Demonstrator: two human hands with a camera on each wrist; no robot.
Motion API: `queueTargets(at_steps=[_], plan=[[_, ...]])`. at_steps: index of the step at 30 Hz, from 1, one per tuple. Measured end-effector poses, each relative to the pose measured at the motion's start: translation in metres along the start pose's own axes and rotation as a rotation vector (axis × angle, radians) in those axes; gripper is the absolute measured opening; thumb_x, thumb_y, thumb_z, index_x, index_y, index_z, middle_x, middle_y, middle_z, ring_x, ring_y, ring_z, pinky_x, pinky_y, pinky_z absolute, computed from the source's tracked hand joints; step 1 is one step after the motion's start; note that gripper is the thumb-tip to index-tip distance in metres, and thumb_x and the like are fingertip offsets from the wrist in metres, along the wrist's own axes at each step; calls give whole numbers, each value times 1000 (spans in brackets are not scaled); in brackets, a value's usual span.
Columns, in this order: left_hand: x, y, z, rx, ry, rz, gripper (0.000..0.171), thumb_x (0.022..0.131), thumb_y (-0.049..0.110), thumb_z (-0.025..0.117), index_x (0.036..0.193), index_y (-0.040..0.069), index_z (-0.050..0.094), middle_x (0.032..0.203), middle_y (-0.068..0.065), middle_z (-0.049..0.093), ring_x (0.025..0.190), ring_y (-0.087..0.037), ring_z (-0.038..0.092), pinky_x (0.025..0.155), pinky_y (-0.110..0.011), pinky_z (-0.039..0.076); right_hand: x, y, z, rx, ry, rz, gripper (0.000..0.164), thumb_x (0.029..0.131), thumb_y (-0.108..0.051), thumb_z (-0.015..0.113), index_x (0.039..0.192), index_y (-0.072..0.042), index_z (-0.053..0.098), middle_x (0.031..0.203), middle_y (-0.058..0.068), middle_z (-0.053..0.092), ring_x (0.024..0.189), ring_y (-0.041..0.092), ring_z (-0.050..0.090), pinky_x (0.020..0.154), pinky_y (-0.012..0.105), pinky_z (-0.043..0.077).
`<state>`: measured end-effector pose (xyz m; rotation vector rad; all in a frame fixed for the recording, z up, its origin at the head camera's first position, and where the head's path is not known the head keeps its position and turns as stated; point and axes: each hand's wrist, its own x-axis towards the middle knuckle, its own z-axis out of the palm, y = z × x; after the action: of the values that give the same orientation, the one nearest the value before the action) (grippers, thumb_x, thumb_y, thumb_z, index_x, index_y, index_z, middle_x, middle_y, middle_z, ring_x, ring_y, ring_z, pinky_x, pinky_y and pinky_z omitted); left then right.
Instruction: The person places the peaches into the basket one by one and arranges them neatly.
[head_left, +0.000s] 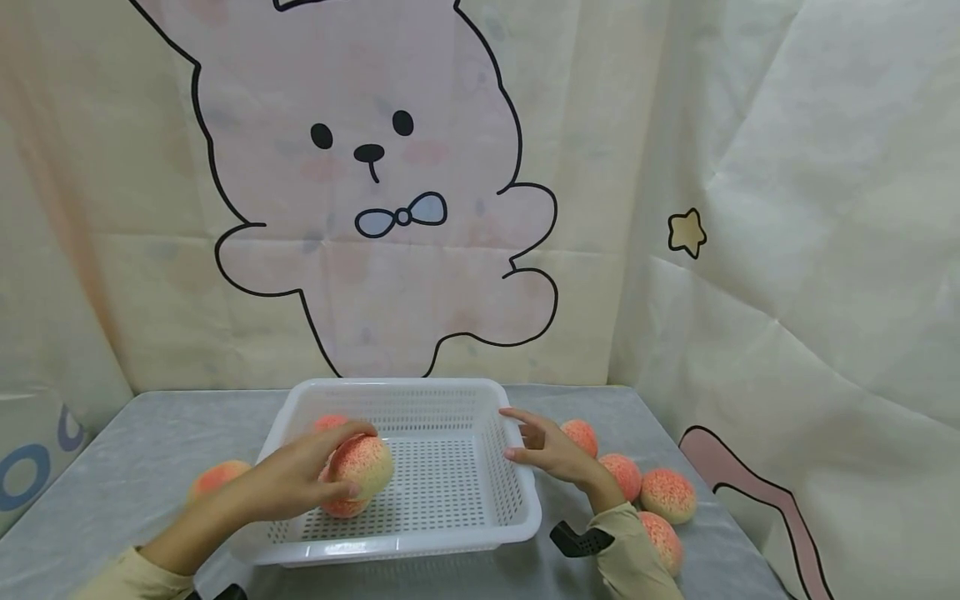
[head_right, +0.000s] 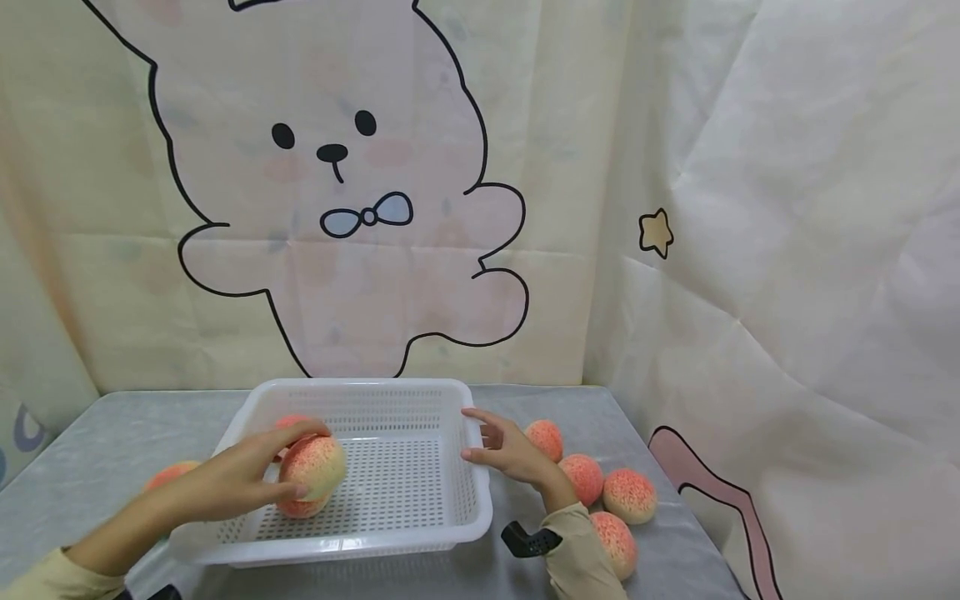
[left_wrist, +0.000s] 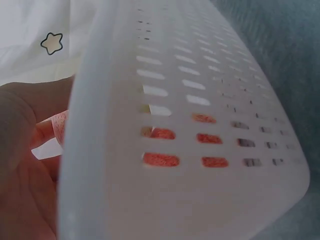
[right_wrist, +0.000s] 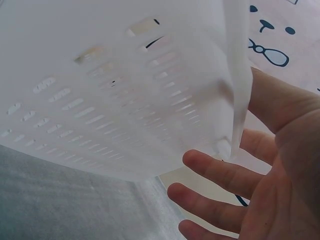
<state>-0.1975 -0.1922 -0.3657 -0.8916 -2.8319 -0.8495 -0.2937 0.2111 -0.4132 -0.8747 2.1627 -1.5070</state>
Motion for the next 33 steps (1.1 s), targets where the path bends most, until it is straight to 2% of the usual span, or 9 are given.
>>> queueTargets(at_steps=[3, 7, 10, 13, 16, 20, 22, 29, 33], plan=[[0, 2, 3, -14, -23, -15, 67, 86, 38, 79, 143, 25, 48, 136, -3, 63, 113, -19, 63, 82, -41, 55, 0, 1, 0, 10, 0, 0, 75, 98, -14, 66, 160, -4, 24, 141, 36, 53, 104, 30, 72, 82, 41, 62], [0, 4, 7, -38, -41, -21, 65, 85, 37, 81, 141, 30, 49, 130, 4, 64, 107, -14, 61, 79, -36, 54, 1, 3, -1, 25, -9, -9, 75, 98, -14, 66, 160, -3, 24, 143, 36, 50, 108, 34, 70, 83, 40, 62], [0, 3, 10, -69, -52, 9, 62, 84, 38, 81, 138, 33, 51, 125, 9, 64, 100, -8, 59, 76, -29, 50, 1, 4, -1, 38, -18, -15, 75, 99, -12, 65, 160, -2, 23, 144, 37, 49, 110, 38, 69, 83, 41, 62], [1, 1, 14, -131, -77, 60, 60, 85, 35, 81, 136, 28, 52, 120, 7, 63, 94, -6, 57, 75, -24, 48, 1, 5, -1, 52, -20, -16, 75, 99, -11, 65, 160, -1, 22, 144, 38, 48, 111, 39, 69, 83, 40, 62], [1, -2, 18, -155, -116, 85, 57, 83, 31, 82, 133, 28, 54, 119, 7, 62, 96, -5, 55, 79, -24, 47, 1, 4, -1, 60, -22, -19, 76, 98, -11, 65, 160, -1, 22, 143, 39, 48, 111, 39, 69, 83, 40, 62], [2, -5, 22, -126, -166, 90, 55, 82, 32, 82, 130, 31, 56, 123, 11, 62, 105, -4, 55, 88, -26, 48, 1, 2, 0, 66, -29, -23, 76, 99, -11, 65, 160, -1, 21, 143, 39, 48, 111, 40, 68, 83, 41, 62], [3, -5, 23, -113, -184, 100, 53, 83, 32, 81, 130, 31, 57, 121, 11, 63, 105, -4, 56, 88, -27, 49, 0, 2, -1, 64, -27, -20, 75, 99, -11, 65, 160, -1, 22, 142, 39, 49, 110, 41, 69, 83, 42, 62], [4, -4, 23, -26, -198, 141, 52, 83, 30, 82, 130, 28, 60, 125, 14, 64, 113, -8, 58, 94, -33, 51, 1, 2, -1, 40, -8, 0, 73, 99, -12, 64, 160, -7, 24, 142, 36, 51, 107, 39, 71, 82, 44, 62], [5, -4, 22, -20, -220, 110, 55, 82, 30, 84, 132, 31, 60, 127, 15, 64, 117, -8, 58, 99, -34, 50, 1, 3, -1, 42, -13, -4, 74, 99, -12, 65, 160, -6, 24, 142, 36, 51, 107, 37, 71, 82, 45, 62]])
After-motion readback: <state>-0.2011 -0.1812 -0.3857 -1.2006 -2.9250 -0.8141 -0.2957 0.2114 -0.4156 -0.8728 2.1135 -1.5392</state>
